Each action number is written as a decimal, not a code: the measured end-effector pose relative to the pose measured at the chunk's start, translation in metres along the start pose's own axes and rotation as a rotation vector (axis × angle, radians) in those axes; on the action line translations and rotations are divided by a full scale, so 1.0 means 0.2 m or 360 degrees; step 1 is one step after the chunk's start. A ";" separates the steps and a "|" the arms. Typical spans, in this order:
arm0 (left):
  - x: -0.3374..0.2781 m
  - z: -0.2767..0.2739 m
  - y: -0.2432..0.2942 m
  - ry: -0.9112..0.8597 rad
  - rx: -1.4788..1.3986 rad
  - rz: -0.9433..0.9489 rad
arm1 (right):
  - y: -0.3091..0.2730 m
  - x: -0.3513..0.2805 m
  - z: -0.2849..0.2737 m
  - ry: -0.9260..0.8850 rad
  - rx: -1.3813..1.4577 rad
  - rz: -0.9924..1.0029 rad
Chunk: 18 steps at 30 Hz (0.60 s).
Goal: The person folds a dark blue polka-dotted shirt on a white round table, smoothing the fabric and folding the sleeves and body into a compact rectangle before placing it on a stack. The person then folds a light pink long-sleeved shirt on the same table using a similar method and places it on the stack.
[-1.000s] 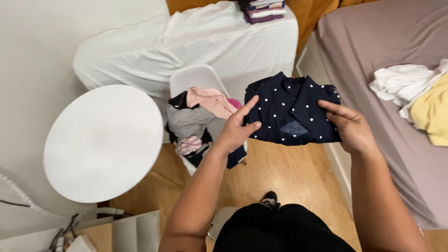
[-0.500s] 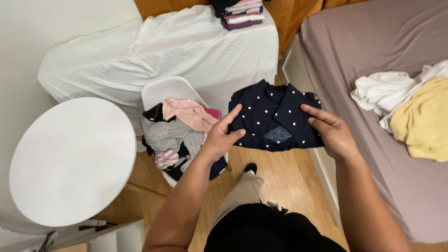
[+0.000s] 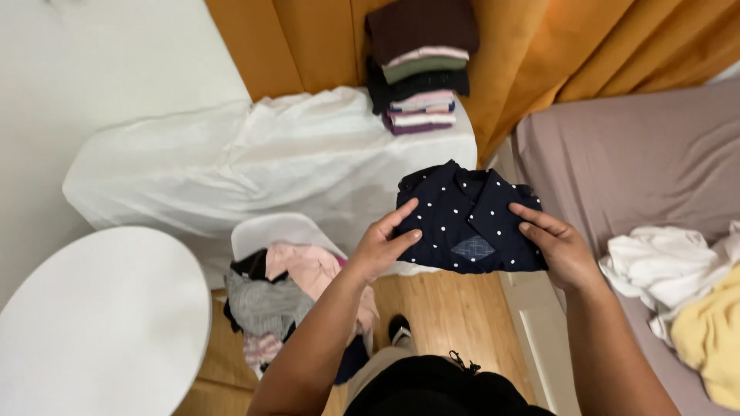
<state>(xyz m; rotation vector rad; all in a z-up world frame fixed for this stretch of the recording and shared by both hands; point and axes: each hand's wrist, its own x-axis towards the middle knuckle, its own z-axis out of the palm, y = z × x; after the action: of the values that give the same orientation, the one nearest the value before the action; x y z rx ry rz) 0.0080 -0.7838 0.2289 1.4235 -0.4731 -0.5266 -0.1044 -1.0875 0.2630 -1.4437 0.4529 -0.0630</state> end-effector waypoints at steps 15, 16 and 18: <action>0.79 -0.18 0.26 0.0153 -0.0168 -0.0107 | -0.40 0.91 -0.10 -0.0248 -0.0026 -0.0150; 0.84 -0.19 0.29 0.0167 -0.0174 -0.0111 | -0.45 0.98 -0.09 -0.0260 -0.0032 -0.0142; 0.97 -0.19 0.37 0.0241 -0.0139 -0.0111 | -0.56 1.13 -0.09 -0.0341 -0.0034 -0.0212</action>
<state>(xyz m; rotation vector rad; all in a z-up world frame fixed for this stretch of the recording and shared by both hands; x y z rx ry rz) 0.1899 -0.8646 0.2985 1.3877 -0.2769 -0.4852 0.1224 -1.1903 0.3105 -1.4819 0.1820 -0.0097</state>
